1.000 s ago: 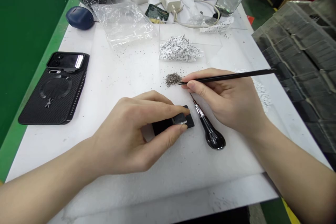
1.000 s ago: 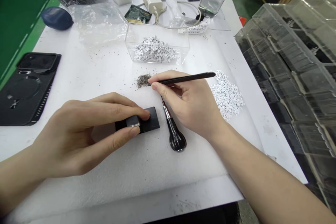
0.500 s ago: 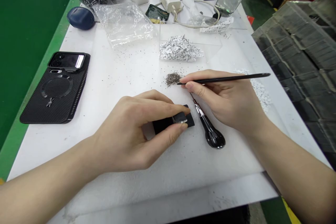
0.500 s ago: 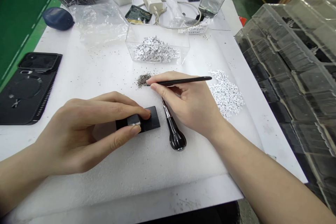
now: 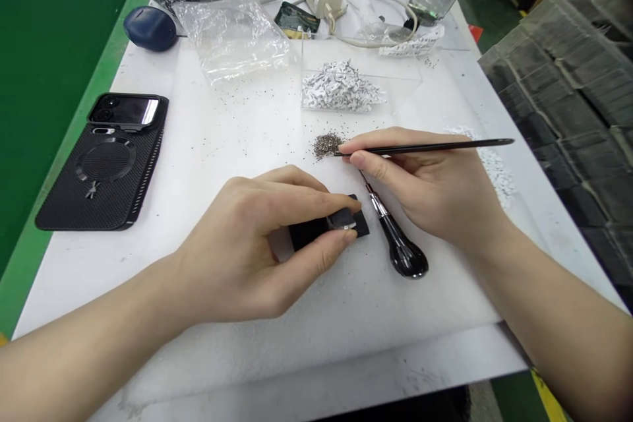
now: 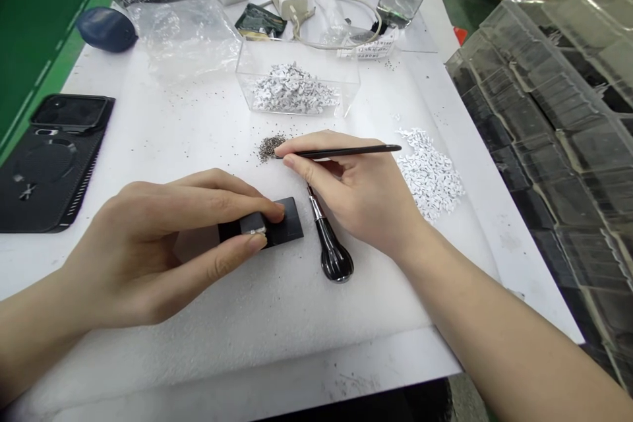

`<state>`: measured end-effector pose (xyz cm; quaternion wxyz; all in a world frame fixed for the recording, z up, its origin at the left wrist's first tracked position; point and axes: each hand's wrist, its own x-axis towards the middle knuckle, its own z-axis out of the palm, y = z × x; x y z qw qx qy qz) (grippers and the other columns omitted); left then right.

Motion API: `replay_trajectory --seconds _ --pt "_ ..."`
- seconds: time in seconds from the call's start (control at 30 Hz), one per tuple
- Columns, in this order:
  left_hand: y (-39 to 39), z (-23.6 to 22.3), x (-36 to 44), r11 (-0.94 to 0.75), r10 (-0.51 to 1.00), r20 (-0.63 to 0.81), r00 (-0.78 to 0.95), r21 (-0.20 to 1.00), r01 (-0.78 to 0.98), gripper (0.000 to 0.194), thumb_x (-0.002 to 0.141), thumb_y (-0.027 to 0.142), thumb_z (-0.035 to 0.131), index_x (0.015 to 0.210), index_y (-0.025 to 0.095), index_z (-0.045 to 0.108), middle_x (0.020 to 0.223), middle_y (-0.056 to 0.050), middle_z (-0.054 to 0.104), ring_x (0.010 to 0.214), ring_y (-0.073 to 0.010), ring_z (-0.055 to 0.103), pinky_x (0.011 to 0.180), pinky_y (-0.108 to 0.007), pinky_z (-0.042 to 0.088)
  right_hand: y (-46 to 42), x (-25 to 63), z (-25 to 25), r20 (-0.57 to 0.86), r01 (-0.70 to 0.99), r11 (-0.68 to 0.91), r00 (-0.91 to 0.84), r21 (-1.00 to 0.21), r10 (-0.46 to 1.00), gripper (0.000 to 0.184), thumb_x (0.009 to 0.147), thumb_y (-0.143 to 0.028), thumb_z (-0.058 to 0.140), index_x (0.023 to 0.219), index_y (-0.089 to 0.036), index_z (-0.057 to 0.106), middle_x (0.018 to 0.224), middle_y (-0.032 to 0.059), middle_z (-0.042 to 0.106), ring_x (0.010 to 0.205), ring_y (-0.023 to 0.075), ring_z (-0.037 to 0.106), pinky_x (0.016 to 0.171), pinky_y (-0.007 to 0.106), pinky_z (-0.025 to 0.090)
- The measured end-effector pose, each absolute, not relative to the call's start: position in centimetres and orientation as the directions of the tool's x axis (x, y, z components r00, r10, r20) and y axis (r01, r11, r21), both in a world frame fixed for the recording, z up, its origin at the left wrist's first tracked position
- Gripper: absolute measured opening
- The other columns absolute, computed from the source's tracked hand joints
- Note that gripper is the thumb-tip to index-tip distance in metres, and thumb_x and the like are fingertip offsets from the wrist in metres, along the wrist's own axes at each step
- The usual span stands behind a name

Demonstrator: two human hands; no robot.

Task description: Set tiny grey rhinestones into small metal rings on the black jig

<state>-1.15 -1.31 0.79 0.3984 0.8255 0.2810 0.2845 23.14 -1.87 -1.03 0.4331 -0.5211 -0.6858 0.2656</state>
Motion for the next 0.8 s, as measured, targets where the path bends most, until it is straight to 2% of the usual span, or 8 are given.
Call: replay_trajectory --seconds 0.13,0.27,0.43,0.63,0.8 --pt "-1.34 0.7 -1.09 -0.532 0.685 0.244 0.687 0.811 0.242 0.024 0.105 0.021 0.072 0.124 0.018 0.087 0.113 -0.007 0.088 0.103 -0.0216 0.082 0.081 -0.028 0.073 -1.81 23.21 -1.13 0.325 0.481 0.32 -0.076 -0.816 0.943 0.015 0.099 -0.016 0.081 0.105 -0.027 0.09 0.11 -0.0005 0.091 0.104 0.0223 0.086 0.091 0.038 0.073" --pt "-1.41 0.56 -1.1 -0.526 0.694 0.256 0.673 0.818 0.232 0.024 0.105 0.021 0.072 0.123 0.021 0.087 0.112 -0.006 0.088 0.103 -0.0215 0.083 0.083 -0.027 0.072 -1.8 23.18 -1.14 0.314 0.485 0.306 -0.068 -0.819 0.947 0.014 0.101 -0.019 0.08 0.105 -0.029 0.089 0.11 -0.0005 0.091 0.103 0.0235 0.086 0.095 0.042 0.072" --pt "-1.4 0.38 -1.06 -0.528 0.702 0.279 0.656 0.822 0.215 0.023 0.103 0.021 0.074 0.121 0.023 0.088 0.112 -0.005 0.087 0.101 -0.0202 0.083 0.083 -0.026 0.071 -1.85 23.1 -1.06 0.319 0.484 0.315 -0.076 -0.816 0.945 0.015 0.099 -0.017 0.08 0.105 -0.028 0.089 0.111 -0.0007 0.091 0.105 0.022 0.086 0.092 0.037 0.073" --pt "-1.37 0.26 -1.0 -0.531 0.702 0.287 0.652 0.82 0.211 0.023 0.103 0.022 0.074 0.12 0.027 0.089 0.111 -0.005 0.088 0.102 -0.0219 0.083 0.084 -0.029 0.072 -1.78 23.2 -1.19 0.301 0.478 0.297 -0.069 -0.827 0.951 0.016 0.099 -0.018 0.081 0.103 -0.03 0.09 0.11 -0.0016 0.091 0.107 0.0237 0.086 0.093 0.041 0.073" --pt "-1.37 0.13 -1.02 -0.546 0.69 0.299 0.659 0.813 0.203 0.023 0.104 0.022 0.072 0.122 0.02 0.087 0.111 -0.006 0.088 0.102 -0.0215 0.083 0.084 -0.028 0.071 -1.89 23.28 -0.81 0.298 0.434 0.287 -0.044 -0.854 0.953 0.012 0.101 -0.02 0.082 0.104 -0.029 0.089 0.105 -0.0022 0.09 0.097 0.021 0.086 0.089 0.039 0.072"
